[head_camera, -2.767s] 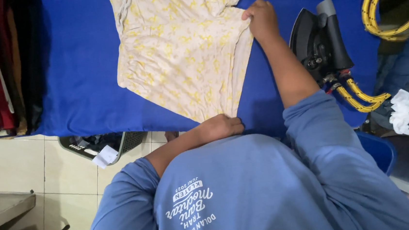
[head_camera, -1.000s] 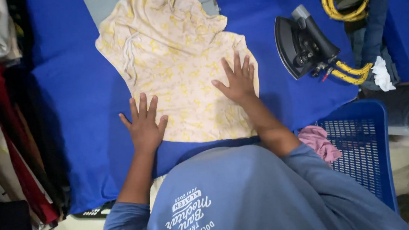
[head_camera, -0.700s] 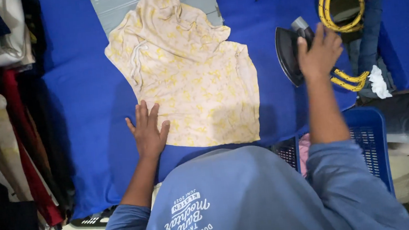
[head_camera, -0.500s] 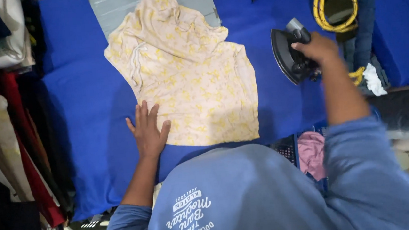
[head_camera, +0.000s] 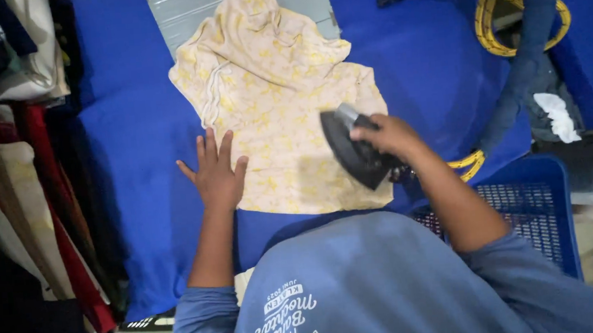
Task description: The person irons a small patterned cloth on a blue ironing board. They repeatedly unfold, smooth, and press the cloth with a steam iron, then fold it into a smaller rectangle.
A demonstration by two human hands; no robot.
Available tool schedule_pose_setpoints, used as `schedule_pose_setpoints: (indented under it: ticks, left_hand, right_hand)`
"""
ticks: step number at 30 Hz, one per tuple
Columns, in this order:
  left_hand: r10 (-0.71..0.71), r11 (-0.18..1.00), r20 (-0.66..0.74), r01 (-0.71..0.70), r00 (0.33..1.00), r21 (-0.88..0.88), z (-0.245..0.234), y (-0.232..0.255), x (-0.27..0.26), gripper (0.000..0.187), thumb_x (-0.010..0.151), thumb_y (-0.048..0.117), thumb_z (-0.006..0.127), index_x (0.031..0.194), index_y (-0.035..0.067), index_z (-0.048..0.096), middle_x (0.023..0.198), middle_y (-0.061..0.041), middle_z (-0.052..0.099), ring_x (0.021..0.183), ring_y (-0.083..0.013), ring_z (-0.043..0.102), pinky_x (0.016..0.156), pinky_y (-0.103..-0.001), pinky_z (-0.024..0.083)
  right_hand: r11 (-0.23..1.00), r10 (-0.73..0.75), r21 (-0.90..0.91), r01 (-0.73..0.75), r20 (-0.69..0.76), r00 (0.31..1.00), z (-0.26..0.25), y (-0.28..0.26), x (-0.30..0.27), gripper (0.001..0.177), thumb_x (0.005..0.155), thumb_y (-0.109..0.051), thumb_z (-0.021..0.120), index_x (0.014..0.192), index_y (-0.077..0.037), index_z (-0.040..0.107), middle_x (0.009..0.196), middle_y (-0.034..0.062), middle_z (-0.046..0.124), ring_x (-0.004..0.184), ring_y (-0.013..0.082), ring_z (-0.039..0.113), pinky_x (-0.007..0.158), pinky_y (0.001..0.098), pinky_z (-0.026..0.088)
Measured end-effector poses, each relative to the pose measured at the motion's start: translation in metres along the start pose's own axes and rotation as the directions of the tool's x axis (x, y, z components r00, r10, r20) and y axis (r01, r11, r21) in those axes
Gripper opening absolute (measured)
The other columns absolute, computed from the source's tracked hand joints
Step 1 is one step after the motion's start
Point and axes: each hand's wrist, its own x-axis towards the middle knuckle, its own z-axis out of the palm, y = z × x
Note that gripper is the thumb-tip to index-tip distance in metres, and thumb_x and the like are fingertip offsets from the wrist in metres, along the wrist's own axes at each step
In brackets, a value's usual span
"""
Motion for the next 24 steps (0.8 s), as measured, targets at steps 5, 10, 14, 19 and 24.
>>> schedule_pose_setpoints:
  ticks: [5,10,14,19,24]
  left_hand:
    - [-0.025,0.998,-0.017,0.024,1.000,-0.064,-0.006,0.006,0.000,0.053,0.092,0.042,0.055,0.142,0.026,0.044,0.154,-0.010,0.031,0.142,-0.0312,0.025,0.101,-0.075,0.004]
    - [-0.058,0.996,0.043,0.061,0.997,-0.062,-0.007,0.004,-0.001,0.053,0.091,0.041,0.048,0.142,0.029,0.042,0.154,-0.006,0.028,0.143,-0.0280,0.020,0.103,-0.073,0.002]
    - [-0.053,0.995,0.084,0.059,0.995,-0.075,-0.016,0.006,-0.005,0.051,0.094,0.043,0.041,0.143,0.028,0.040,0.155,-0.007,0.026,0.143,-0.0289,0.018,0.103,-0.072,0.001]
    - [-0.032,0.998,-0.009,0.031,0.999,-0.047,-0.004,0.001,-0.004,0.051,0.093,0.043,0.046,0.142,0.029,0.044,0.153,-0.006,0.031,0.142,-0.0276,0.023,0.104,-0.071,0.005]
    - [-0.026,0.998,-0.035,0.024,0.999,-0.066,-0.008,0.003,-0.003,0.050,0.093,0.043,0.046,0.140,0.028,0.046,0.152,-0.008,0.033,0.142,-0.0292,0.025,0.104,-0.072,0.005]
  right_hand:
    - [0.966,0.051,0.257,-0.007,-0.165,0.985,-0.015,-0.009,0.069,0.062,0.091,-0.046,0.065,0.116,0.010,0.053,0.060,0.0139,0.056,0.038,0.0211,0.056,0.039,0.0376,0.049]
    - [0.931,0.192,0.353,-0.094,-0.253,0.948,-0.044,-0.063,0.119,0.053,0.089,-0.048,0.058,0.120,-0.007,0.044,0.075,0.0110,0.060,0.038,0.0169,0.050,0.035,0.0326,0.043]
    - [0.941,0.110,0.336,-0.038,-0.196,0.975,-0.047,-0.054,0.117,0.057,0.091,-0.049,0.055,0.118,-0.002,0.039,0.060,0.0133,0.054,0.039,0.0204,0.052,0.035,0.0337,0.046]
    - [0.993,0.005,0.117,0.001,-0.057,0.998,-0.046,-0.037,0.073,0.051,0.090,-0.050,0.054,0.118,-0.009,0.046,0.056,0.0111,0.054,0.039,0.0196,0.050,0.042,0.0333,0.042]
    - [0.996,0.030,0.090,-0.008,-0.243,0.970,-0.075,0.005,0.109,0.049,0.089,-0.054,0.056,0.105,-0.008,0.053,0.058,0.0112,0.058,0.041,0.0231,0.056,0.041,0.0347,0.046]
